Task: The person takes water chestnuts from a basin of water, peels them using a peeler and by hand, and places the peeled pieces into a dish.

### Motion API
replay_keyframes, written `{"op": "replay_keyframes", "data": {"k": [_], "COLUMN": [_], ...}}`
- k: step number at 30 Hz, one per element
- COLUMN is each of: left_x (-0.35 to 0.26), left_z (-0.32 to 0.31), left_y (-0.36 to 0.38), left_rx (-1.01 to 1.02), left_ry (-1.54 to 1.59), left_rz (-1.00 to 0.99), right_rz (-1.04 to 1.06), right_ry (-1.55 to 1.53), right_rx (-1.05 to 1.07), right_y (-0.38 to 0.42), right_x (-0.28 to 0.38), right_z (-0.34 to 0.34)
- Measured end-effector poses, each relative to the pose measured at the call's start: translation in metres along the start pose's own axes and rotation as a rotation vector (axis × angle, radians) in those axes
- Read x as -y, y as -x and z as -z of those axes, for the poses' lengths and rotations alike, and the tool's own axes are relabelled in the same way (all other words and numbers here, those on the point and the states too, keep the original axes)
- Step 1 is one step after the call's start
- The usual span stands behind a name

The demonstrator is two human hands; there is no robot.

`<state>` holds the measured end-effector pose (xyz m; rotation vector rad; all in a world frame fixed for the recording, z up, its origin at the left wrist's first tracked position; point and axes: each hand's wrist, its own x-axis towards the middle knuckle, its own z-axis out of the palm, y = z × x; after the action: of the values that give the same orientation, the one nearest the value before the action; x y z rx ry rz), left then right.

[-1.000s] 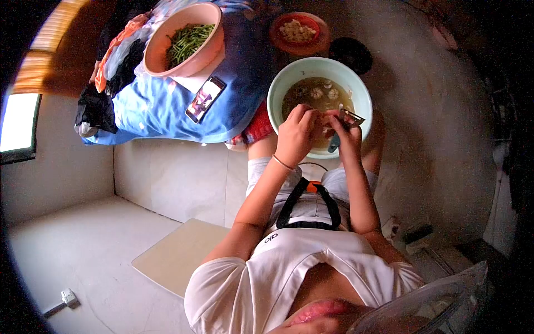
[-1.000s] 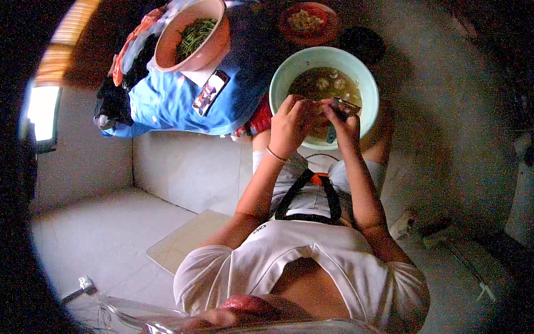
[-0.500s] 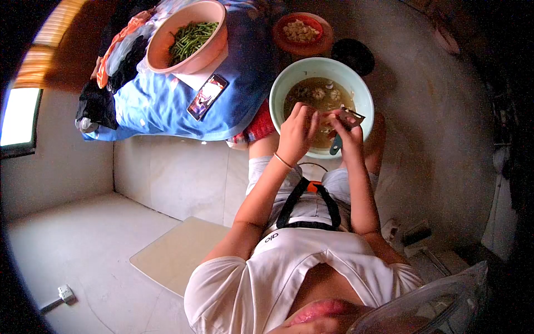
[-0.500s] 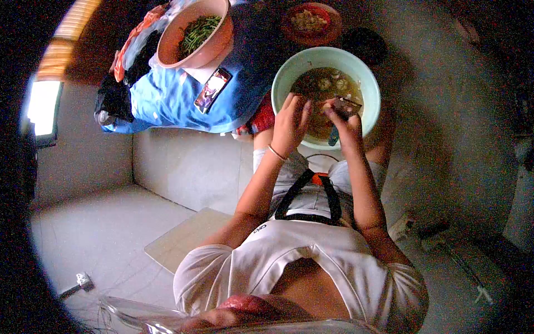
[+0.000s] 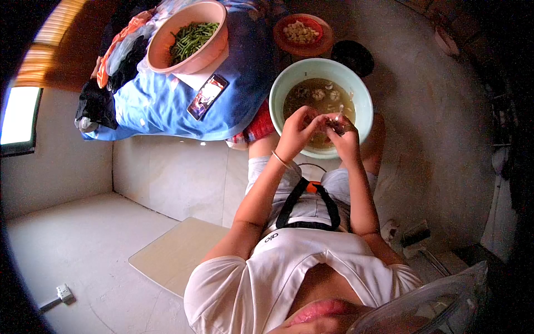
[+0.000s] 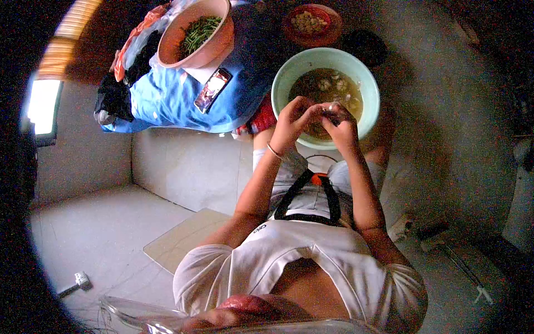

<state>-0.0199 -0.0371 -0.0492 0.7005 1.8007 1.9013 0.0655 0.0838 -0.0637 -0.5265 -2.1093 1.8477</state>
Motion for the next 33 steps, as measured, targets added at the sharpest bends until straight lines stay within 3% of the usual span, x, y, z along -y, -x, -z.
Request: {"op": "replay_keyframes", "data": {"k": [2,4,6,7,9,18,24,26,33], "left_x": [0.002,-0.001,-0.006,-0.01,-0.018,-0.01,-0.012,-0.013,-0.009], "left_z": [0.001,0.002,0.002,0.002,0.002,0.0,0.001,0.002,0.006], "left_y": [0.001,0.001,0.001,0.002,0.006,0.006,0.004,0.004,0.002], "left_rx": [0.008,0.016,-0.032,-0.032,-0.049,0.056,-0.015,-0.032,-0.094], "left_ry": [0.031,0.062,-0.346,-0.346,-0.725,-1.027,-0.927,-0.876,-0.79], "left_rz": [0.029,0.058,-0.172,-0.172,-0.434,-0.449,-0.406,-0.399,-0.355], "right_rz": [0.124,0.111,0.099,0.067,0.034,0.032,0.084,-0.041,-0.105], "right_ry": [-0.001,-0.008,-0.015,-0.019,-0.023,-0.028,0.026,-0.093,-0.199], "right_rx": [0.002,0.004,0.006,0.006,0.006,-0.034,-0.022,-0.01,-0.084], "right_y": [0.001,0.001,0.002,0.002,0.002,-0.001,-0.001,0.0,-0.002], "right_x": [0.003,0.003,0.005,0.009,0.009,0.001,0.003,0.004,0.001], "right_z": [-0.001,-0.001,-0.002,-0.002,-0.002,-0.001,0.003,0.003,0.005]}}
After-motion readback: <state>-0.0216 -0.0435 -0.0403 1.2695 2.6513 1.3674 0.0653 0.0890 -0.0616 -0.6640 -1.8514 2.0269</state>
